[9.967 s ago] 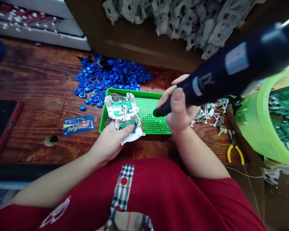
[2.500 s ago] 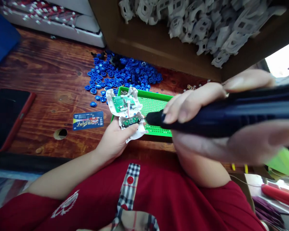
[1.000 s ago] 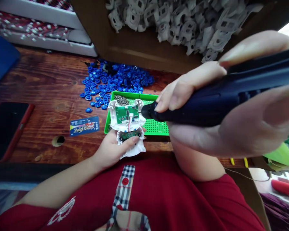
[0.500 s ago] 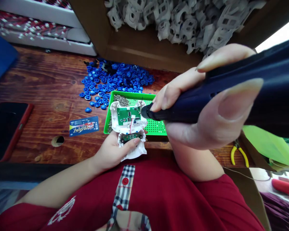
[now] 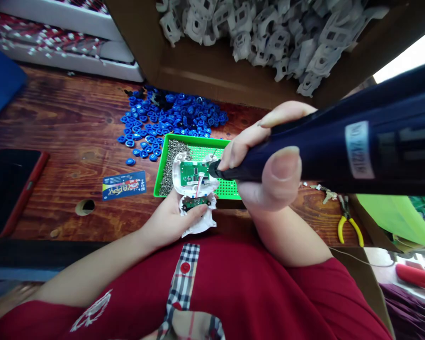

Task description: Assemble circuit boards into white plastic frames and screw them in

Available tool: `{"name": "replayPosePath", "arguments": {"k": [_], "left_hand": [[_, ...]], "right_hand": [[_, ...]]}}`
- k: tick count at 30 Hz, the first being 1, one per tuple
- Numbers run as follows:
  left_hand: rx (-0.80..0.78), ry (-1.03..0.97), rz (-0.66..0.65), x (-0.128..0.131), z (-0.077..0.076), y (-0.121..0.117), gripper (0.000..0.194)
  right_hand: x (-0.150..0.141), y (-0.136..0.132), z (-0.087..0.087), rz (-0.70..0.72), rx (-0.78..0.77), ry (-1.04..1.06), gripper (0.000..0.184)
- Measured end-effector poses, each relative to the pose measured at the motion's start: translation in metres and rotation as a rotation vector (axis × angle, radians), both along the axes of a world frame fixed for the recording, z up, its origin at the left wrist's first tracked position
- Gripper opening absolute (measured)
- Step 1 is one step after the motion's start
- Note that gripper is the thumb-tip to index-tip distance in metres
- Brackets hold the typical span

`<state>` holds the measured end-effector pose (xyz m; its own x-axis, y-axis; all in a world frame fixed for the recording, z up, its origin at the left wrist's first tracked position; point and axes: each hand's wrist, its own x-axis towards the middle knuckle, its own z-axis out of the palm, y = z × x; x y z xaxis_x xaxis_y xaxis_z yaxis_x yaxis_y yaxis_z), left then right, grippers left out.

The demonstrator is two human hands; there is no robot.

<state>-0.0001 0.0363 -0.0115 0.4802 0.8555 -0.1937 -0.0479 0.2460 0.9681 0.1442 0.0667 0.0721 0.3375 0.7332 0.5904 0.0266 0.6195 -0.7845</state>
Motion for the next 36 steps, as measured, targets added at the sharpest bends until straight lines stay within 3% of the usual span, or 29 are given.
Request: {"name": "replayPosePath", "arguments": {"k": [2,7,13,20,30,33,36], "left_hand": [[0.002,0.033,-0.011,0.000,0.002,0.004,0.044],[-0.155,-0.020,0.027,0.000,0.006,0.008,0.035],[-0.296,-0.137,0.076,0.003,0.004,0.005,0.030],[-0.337,-0.180,0.063,0.003,0.004,0.004,0.040],[-0.280,-0.126,-0.011,0.000,0.003,0.006,0.044],[-0.305,-0.091,-0.058,-0.002,0.004,0.007,0.047],[-0.322,-0.067,-0.115,-0.002,0.005,0.007,0.046]], "right_hand": [[0.002,0.003,-0.003,0.000,0.110,0.053,0.034],[0.028,0.015,-0.023,-0.094,0.130,0.143,0.016],[0.042,0.027,-0.063,-0.097,0.056,0.022,0.014],[0.044,0.031,-0.079,-0.078,0.018,-0.001,0.018],[0.041,0.032,-0.081,-0.047,0.065,-0.056,0.014],[0.039,0.026,-0.066,-0.096,0.081,-0.025,0.013],[0.048,0.008,-0.035,-0.112,0.089,-0.013,0.016]]}}
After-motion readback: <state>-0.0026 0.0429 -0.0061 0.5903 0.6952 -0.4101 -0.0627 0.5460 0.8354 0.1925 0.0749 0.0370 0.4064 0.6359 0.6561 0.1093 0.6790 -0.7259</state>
